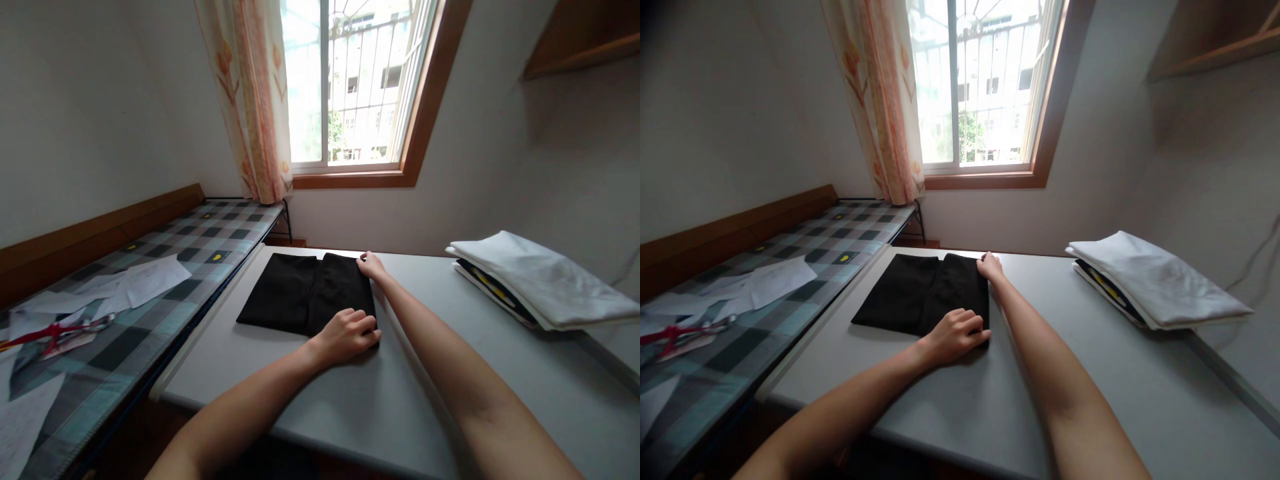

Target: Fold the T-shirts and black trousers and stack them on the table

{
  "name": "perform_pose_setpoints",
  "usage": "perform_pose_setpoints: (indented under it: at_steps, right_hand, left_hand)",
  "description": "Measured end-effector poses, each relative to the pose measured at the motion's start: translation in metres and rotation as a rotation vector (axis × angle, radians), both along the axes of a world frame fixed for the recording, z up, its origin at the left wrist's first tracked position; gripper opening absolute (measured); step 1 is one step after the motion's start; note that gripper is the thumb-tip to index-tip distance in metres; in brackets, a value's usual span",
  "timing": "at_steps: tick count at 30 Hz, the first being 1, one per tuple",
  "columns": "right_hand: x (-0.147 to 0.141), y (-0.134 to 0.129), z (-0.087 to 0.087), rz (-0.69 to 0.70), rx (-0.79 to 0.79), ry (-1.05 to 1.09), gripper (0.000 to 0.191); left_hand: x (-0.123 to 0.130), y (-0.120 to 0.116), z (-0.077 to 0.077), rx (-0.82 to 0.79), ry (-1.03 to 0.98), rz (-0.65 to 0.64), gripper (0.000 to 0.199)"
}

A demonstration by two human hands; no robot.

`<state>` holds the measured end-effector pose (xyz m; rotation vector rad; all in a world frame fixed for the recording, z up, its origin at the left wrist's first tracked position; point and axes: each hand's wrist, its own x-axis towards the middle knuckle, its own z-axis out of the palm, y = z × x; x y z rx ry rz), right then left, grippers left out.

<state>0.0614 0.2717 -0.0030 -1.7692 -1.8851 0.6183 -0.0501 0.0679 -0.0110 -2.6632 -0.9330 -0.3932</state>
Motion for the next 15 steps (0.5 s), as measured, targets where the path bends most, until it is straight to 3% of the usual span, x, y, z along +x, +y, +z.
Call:
perform_pose_setpoints:
  at_steps: [3,6,11,15]
  right_hand:
    - [0.015,-0.01,-0.002,-0.032,-0.065,0.026,0.056]
    - [0.025,-0.027,-0.004,-0.009,-0.127,0.051,0.063]
    - [0.023,-0.054,-0.006,0.104,-0.075,0.091,0.04]
    - [0.018,-0.067,-0.003,0.179,-0.003,0.15,0.031]
  left_hand:
    - [0.004,-0.005,0.009,-0.076,-0.045,0.052,0.025]
    - [-0.003,-0.01,0.02,-0.167,-0.122,0.07,0.04]
    - [-0.024,-0.013,0.017,-0.299,-0.197,0.127,0.081]
    - [-0.028,-0.011,0.008,-0.375,-0.177,0.171,0.087]
